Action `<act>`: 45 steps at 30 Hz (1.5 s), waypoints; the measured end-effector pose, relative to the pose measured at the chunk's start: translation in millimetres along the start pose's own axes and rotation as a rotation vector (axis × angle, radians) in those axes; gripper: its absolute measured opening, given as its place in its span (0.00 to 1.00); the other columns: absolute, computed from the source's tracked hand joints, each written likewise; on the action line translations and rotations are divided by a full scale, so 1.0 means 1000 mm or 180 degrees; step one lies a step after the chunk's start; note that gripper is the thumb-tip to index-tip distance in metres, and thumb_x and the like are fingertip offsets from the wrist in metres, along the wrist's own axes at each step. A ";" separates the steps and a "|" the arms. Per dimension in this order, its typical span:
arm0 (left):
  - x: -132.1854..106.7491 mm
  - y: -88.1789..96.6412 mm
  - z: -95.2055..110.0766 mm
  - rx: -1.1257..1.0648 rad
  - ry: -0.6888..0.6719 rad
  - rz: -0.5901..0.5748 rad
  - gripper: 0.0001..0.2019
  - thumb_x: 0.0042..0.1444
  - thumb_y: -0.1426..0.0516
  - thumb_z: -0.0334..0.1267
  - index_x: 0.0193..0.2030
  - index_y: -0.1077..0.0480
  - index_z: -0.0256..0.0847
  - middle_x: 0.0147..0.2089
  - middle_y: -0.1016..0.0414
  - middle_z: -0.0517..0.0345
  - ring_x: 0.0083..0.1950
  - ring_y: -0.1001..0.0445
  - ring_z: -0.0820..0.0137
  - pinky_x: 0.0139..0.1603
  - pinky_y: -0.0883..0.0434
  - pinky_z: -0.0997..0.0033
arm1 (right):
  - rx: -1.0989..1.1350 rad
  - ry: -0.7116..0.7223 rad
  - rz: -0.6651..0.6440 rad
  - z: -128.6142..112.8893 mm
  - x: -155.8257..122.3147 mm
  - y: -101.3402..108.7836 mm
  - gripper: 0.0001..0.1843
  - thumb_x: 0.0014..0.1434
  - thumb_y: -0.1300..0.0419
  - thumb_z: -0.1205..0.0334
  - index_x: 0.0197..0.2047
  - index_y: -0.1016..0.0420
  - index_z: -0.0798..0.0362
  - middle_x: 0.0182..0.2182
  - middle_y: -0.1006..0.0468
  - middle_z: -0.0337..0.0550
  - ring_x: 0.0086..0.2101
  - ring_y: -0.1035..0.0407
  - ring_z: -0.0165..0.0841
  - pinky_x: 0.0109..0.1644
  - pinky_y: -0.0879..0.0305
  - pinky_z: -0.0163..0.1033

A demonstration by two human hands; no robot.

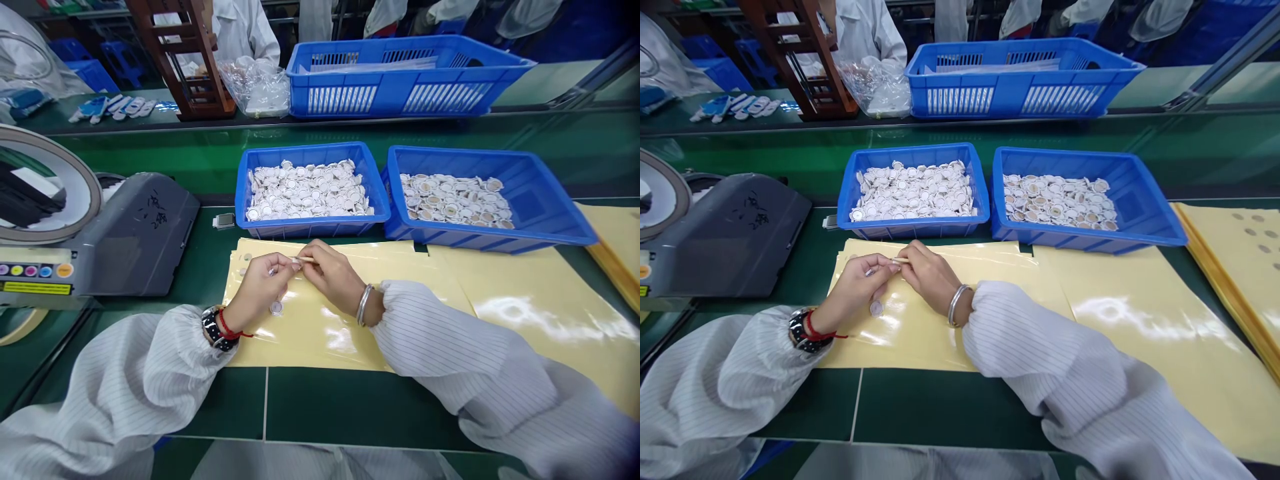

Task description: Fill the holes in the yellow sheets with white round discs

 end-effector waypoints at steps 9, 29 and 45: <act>0.001 -0.005 -0.001 0.0032 -0.0134 -0.0474 0.14 0.53 0.45 0.46 0.32 0.31 0.34 0.12 0.43 0.67 0.14 0.46 0.79 0.16 0.46 0.80 | 0.1299 -0.0785 -0.0328 0.026 0.008 0.004 0.13 0.49 0.37 0.55 0.32 0.27 0.57 0.31 0.29 0.42 0.31 0.34 0.30 0.34 0.38 0.35; 0.001 -0.001 0.004 0.0115 -0.0042 -0.0164 0.10 0.53 0.47 0.40 0.27 0.34 0.34 0.12 0.44 0.67 0.14 0.47 0.80 0.15 0.49 0.81 | 0.1401 -0.1086 -0.0692 0.024 0.010 -0.010 0.10 0.53 0.44 0.61 0.28 0.28 0.59 0.22 0.31 0.38 0.26 0.40 0.27 0.29 0.44 0.33; 0.004 0.002 -0.002 -0.0163 0.0118 -0.0201 0.10 0.51 0.46 0.41 0.28 0.32 0.34 0.12 0.44 0.67 0.15 0.48 0.80 0.16 0.50 0.80 | 0.1755 -0.1235 -0.0747 0.033 0.011 -0.014 0.15 0.52 0.42 0.53 0.30 0.26 0.58 0.26 0.26 0.40 0.27 0.35 0.28 0.31 0.39 0.34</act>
Point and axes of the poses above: each hand's wrist, its own x-axis towards the middle knuckle, its own y-axis out of the back of the hand, z = x × y, the point moved 9 cm from there along x, towards the middle knuckle
